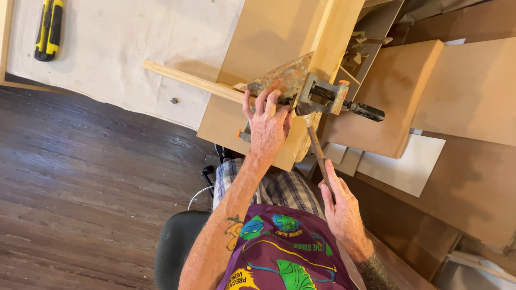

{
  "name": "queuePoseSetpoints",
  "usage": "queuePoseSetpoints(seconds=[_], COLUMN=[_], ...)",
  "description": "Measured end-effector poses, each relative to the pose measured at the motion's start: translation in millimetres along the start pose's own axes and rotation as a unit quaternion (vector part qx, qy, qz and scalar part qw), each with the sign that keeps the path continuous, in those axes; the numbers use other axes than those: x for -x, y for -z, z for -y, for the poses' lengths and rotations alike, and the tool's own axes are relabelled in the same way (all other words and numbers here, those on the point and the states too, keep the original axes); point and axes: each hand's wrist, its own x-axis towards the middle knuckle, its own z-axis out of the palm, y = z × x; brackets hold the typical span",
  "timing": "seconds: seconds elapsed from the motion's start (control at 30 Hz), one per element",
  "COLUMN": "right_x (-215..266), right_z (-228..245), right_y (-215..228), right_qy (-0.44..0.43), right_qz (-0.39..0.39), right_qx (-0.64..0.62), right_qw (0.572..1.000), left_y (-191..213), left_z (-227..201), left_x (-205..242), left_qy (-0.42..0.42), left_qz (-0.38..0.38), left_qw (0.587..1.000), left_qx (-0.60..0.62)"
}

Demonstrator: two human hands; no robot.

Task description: Applying wood glue to mitered joints and securing them in a corner clamp to assemble a wooden frame.

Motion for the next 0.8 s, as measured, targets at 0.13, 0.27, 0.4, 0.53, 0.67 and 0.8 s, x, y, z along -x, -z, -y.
queuePoseSetpoints(seconds=[0.13, 0.27, 0.4, 0.53, 0.67, 0.8], right_x=[-3, -3, -3, -3, -5, 2], right_z=[-1, 1, 2, 3, 7, 10], right_y=[-2, 2, -1, 2, 2, 11], right_qy=[0.001, 0.018, 0.025, 0.018, 0.010, 0.036], right_qz=[0.009, 0.004, -0.018, -0.004, -0.001, -0.019], right_qx=[0.018, 0.022, 0.008, 0.019, 0.024, 0.012], right_qw=[1.000, 1.000, 0.999, 1.000, 1.000, 0.999], left_y=[1, -1, 2, 1, 2, 2], left_z=[1, 1, 1, 0, 0, 0], left_x=[-1, 0, -1, -2, -1, -2], left_qy=[0.000, -0.004, -0.001, -0.003, -0.002, 0.000], left_qz=[0.009, -0.005, -0.005, 0.000, 0.000, 0.002], left_qw=[1.000, 1.000, 1.000, 1.000, 1.000, 1.000], left_qx=[-0.005, -0.005, -0.007, -0.007, -0.013, -0.009])
